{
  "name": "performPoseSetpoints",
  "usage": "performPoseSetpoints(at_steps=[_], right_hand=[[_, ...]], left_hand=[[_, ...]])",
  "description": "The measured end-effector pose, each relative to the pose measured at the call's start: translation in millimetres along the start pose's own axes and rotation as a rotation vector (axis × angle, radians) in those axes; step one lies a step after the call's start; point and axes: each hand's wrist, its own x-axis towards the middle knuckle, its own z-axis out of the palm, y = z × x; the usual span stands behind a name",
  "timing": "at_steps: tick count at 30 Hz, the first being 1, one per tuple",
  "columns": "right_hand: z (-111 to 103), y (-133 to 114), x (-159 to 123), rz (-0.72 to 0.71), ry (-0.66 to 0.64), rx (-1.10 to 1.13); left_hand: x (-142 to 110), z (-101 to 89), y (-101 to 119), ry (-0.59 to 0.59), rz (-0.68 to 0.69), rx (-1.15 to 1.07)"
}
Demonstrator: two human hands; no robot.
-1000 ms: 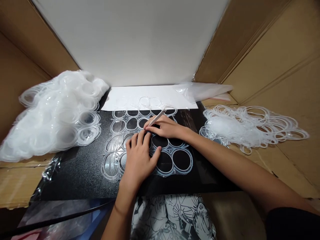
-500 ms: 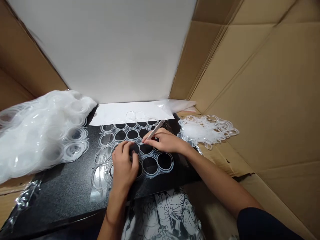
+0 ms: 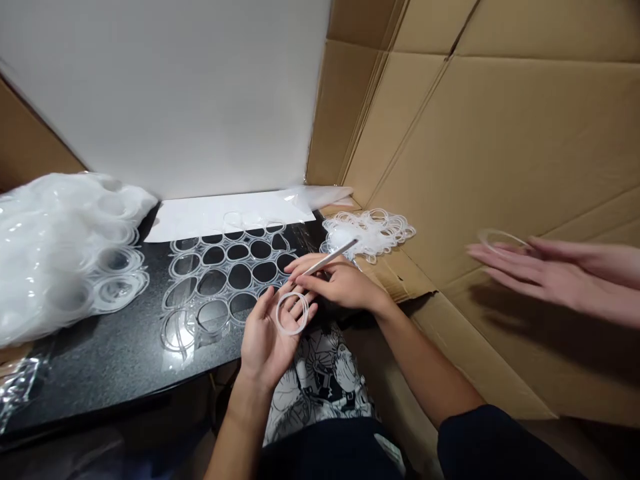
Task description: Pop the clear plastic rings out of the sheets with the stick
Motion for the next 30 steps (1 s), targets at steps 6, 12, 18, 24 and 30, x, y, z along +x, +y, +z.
performPoseSetpoints(at_steps=[6, 12, 18, 24, 30], right_hand=[[12, 61, -30, 0.062, 0.456, -0.149], [22, 84, -34, 0.077, 0.375, -0.255], [25, 79, -36, 0.125, 0.286, -0.296], [26, 80, -40, 0.133, 0.281, -0.273], [25, 78, -41, 0.153, 0.307, -0.256]], left_hand=[[-20, 5.8, -2, 0.047, 0.072, -0.107], [-35, 9.7, -5, -0.071, 0.211, -0.005], [-36, 11.1, -12, -0.059, 0.259, -0.018], [-36, 14.7, -17, -0.077, 0.277, 0.015], [-35, 14.3, -16, -0.036, 0.3, 0.121]])
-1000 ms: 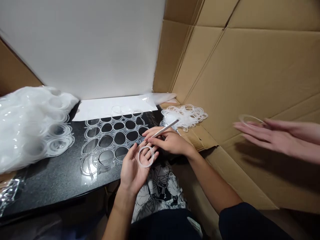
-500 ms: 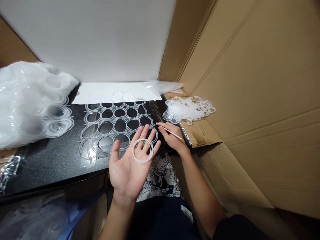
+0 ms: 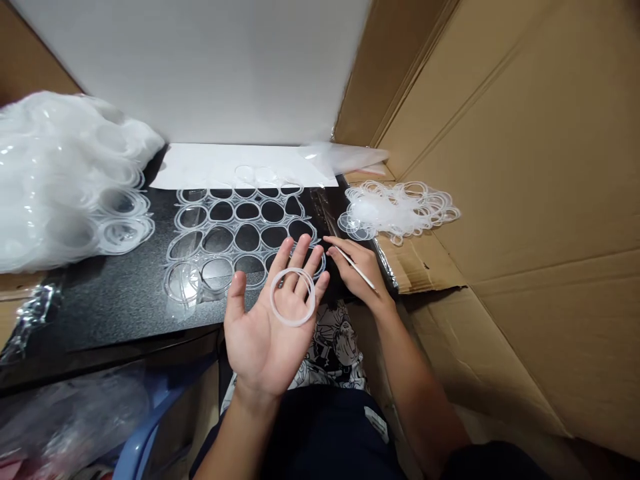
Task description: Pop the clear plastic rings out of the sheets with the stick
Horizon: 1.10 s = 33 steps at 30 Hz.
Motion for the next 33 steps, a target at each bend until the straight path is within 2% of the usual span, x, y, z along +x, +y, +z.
performPoseSetpoints(at_steps=[7, 16, 27, 33], right_hand=[[1, 1, 0, 0.0, -0.017, -0.03], [3, 7, -1, -0.056, 0.033, -0.062], [3, 7, -1, -0.058, 0.044, -0.099], [3, 7, 0, -0.077, 0.025, -0.104]], left_hand=[[4, -3.4, 5, 0.009, 0.031, -0.064], [1, 7.3, 12, -0.006, 0.004, -0.493], [1, 8.4, 15, 0.055, 0.009, -0.579], [-1, 6.9, 15, 0.034, 0.022, -0.551]])
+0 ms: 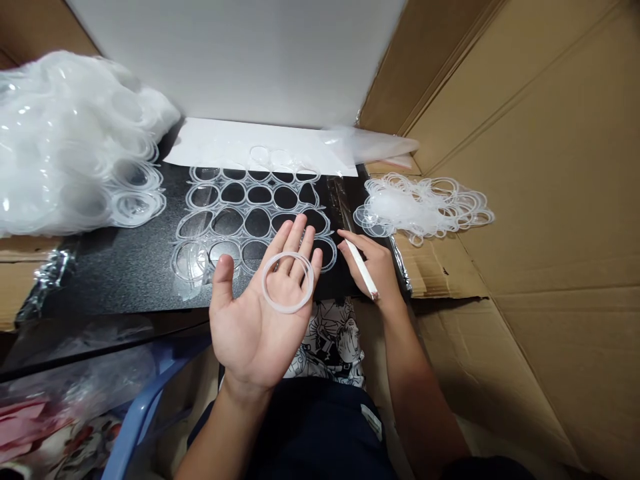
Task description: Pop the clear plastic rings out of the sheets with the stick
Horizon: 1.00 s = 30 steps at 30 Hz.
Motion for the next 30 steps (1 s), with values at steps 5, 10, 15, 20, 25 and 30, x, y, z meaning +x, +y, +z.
performPoseSetpoints(at_steps=[5, 10, 15, 20, 25, 30], right_hand=[[0, -2, 0, 0.019, -0.015, 0.025], [-1, -3, 0, 0.031, -0.03, 0.026], [-1, -3, 1, 0.03, -0.029, 0.018], [-1, -2, 1, 0.03, -0.032, 0.011], [-1, -2, 1, 0.034, -0.035, 0.001], [-1, -3, 1, 0.043, -0.043, 0.012]], left_hand=[[-1, 0.3, 1, 0.02, 0.011, 0.004], [0, 3.3, 0, -0.003, 0.035, 0.004], [-1, 4.8, -2, -0.012, 0.041, 0.023], [-2, 2.7, -2, -0.029, 0.052, 0.033], [-1, -1.5, -3, -0.066, 0.067, -0.001], [1, -5.7, -3, -0.015, 0.065, -0.057]])
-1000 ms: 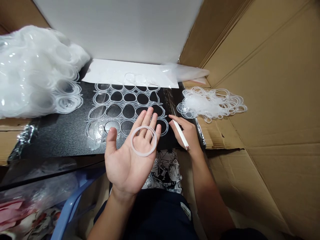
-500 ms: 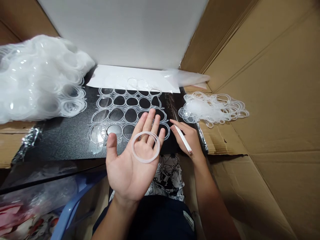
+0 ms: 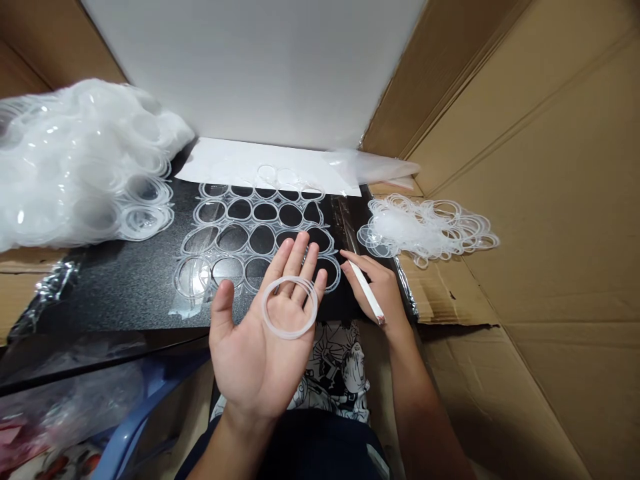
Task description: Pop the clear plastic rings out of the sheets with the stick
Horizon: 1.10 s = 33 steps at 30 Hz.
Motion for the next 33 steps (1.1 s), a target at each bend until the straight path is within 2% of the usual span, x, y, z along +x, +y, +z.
performPoseSetpoints(at_steps=[10, 18, 23, 25, 28, 33], right_hand=[[0, 0, 1, 0.014, 0.0, 0.022], [2, 4, 0, 0.014, -0.004, 0.049], [1, 3, 2, -0.144, -0.033, -0.037], [-2, -2, 16, -0.174, -0.098, -0.14], [-3, -11, 64, -0.142, -0.144, -0.309], [20, -14, 162, 0.082, -0.17, -0.406]], left_hand=[[7, -6.5, 1, 0.022, -0.052, -0.012], [15, -13.6, 0, 0.187, -0.026, -0.026], [15, -20.0, 8, 0.285, -0.006, 0.024], [15, -22.6, 11, 0.303, -0.003, 0.04], [14, -24.2, 12, 0.314, 0.009, 0.048], [15, -18.9, 8, 0.366, 0.052, 0.099]])
